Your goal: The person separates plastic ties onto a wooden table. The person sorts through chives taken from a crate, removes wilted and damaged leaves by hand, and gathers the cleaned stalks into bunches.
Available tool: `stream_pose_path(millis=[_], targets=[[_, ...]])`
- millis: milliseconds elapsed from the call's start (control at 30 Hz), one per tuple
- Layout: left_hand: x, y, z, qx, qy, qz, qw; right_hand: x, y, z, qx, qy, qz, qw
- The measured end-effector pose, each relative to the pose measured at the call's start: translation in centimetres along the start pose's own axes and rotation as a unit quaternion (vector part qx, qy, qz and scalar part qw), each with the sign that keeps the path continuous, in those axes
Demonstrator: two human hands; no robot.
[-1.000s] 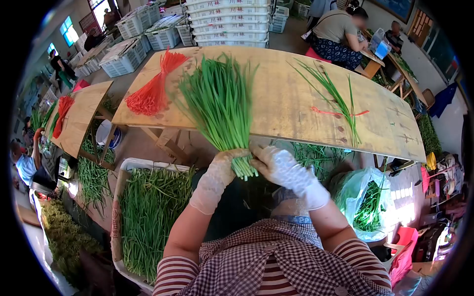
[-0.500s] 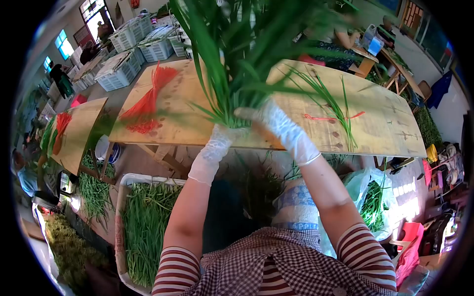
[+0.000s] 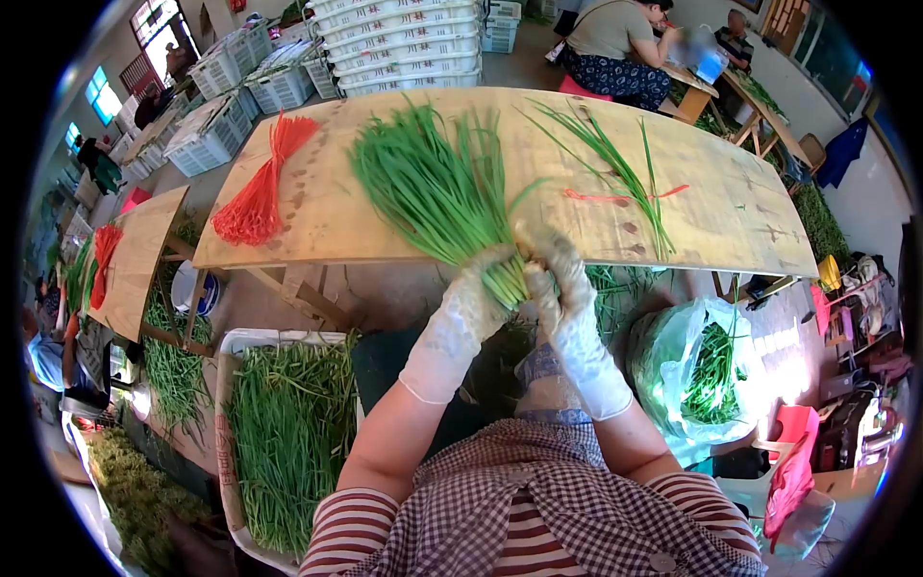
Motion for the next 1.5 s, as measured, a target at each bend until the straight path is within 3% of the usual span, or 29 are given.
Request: stream_pose_path(millis=[67, 200, 300, 367, 467, 567, 633, 700, 767, 833, 933, 1000, 1067, 1167, 1200, 1233, 1333, 1367, 1433, 1500], targets=[[1.0, -0.7, -1.0, -0.043, -0.008, 0.005, 0.999, 0.9, -0.6, -0.7, 0.059, -0.12, -0.016, 0.991], [2.2, -1.1, -2.6, -0.007, 0.026, 0.001, 1.0, 2.4, -1.0, -0.4, 0.113, -0.281, -0.112, 0.946], [2.0, -1.3, -2.6, 0.023, 0.005, 0.02, 1.0, 2.2, -1.7, 0.5, 0.107, -0.323, -0.175, 0.924], [2.0, -1.7, -2.2, -0.012, 0.001, 0.021, 1.0, 2.8, -1.8, 0.7, 0.088, -0.337, -0.203, 0.915], [2.8, -0.9, -3.5, -0.025, -0.022, 0.013, 0.999, 2.1, -2.0, 1.8, 0.112, -0.412, -0.164, 0.889], [2.9, -2.4, -2.6, -0.013, -0.045, 0.026, 0.999, 2.3, -2.3, 1.5, 0.133, -0.361, -0.205, 0.9], [2.7, -1.0, -4.7, -0.001, 0.028, 0.031, 0.999, 3.9, -3.3, 0.2, 0.148, -0.364, -0.224, 0.892], [2.4, -1.2, -4.8, 0.033, 0.021, -0.005, 0.999, 4.9, -4.8, -1.5, 0.31, -0.223, -0.185, 0.906], [2.5, -1.6, -5.2, 0.019, 0.021, -0.016, 0.999, 3.8, -5.3, -3.0, 0.381, -0.133, -0.084, 0.911], [2.7, -2.0, -5.4, 0.002, 0.035, -0.029, 0.999, 1.4, -5.6, -4.2, 0.361, -0.097, 0.081, 0.924], [4.8, -3.1, -3.5, -0.024, 0.102, 0.068, 0.992, 0.8, -2.8, -3.7, 0.206, -0.071, 0.219, 0.951], [5.9, -2.6, -2.1, 0.063, 0.287, 0.17, 0.941, 0.3, -1.2, -0.9, 0.269, -0.03, 0.213, 0.939], [5.9, -0.8, 1.6, 0.133, 0.425, 0.243, 0.862, 0.5, 1.6, -1.3, 0.187, -0.075, 0.151, 0.968], [4.4, 1.7, 8.7, 0.223, 0.59, 0.362, 0.687, 0.3, 6.4, -4.4, 0.083, -0.086, 0.176, 0.977], [3.8, 1.3, 11.5, 0.206, 0.686, 0.272, 0.642, 2.5, 8.5, -6.9, 0.068, -0.067, 0.146, 0.985], [3.3, 0.6, 14.1, 0.2, 0.776, 0.182, 0.57, 1.8, 10.1, -8.3, 0.06, -0.062, 0.179, 0.98], [4.6, 1.7, 17.2, 0.302, 0.683, 0.175, 0.642, -0.7, 14.4, -13.3, 0.016, 0.072, 0.215, 0.974], [4.8, 2.8, 16.9, 0.276, 0.693, 0.2, 0.636, -2.7, 15.7, -15.1, 0.004, 0.056, 0.159, 0.986], [5.1, 6.6, 14.7, 0.223, 0.711, 0.252, 0.617, -6.3, 16.3, -17.9, 0.05, -0.034, 0.246, 0.967], [5.7, 9.5, 11.8, 0.12, 0.8, 0.345, 0.475, -10.5, 15.5, -18.4, 0.1, -0.147, 0.281, 0.943]])
Point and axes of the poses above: each hand's wrist, its own y-axis towards the middle knuckle, its own z-axis out of the palm, x = y × z, the point moved 4 cm from there along y, towards the middle knuckle, and after that the axes turned 7 degrees about -y, right-handed, at the moved point
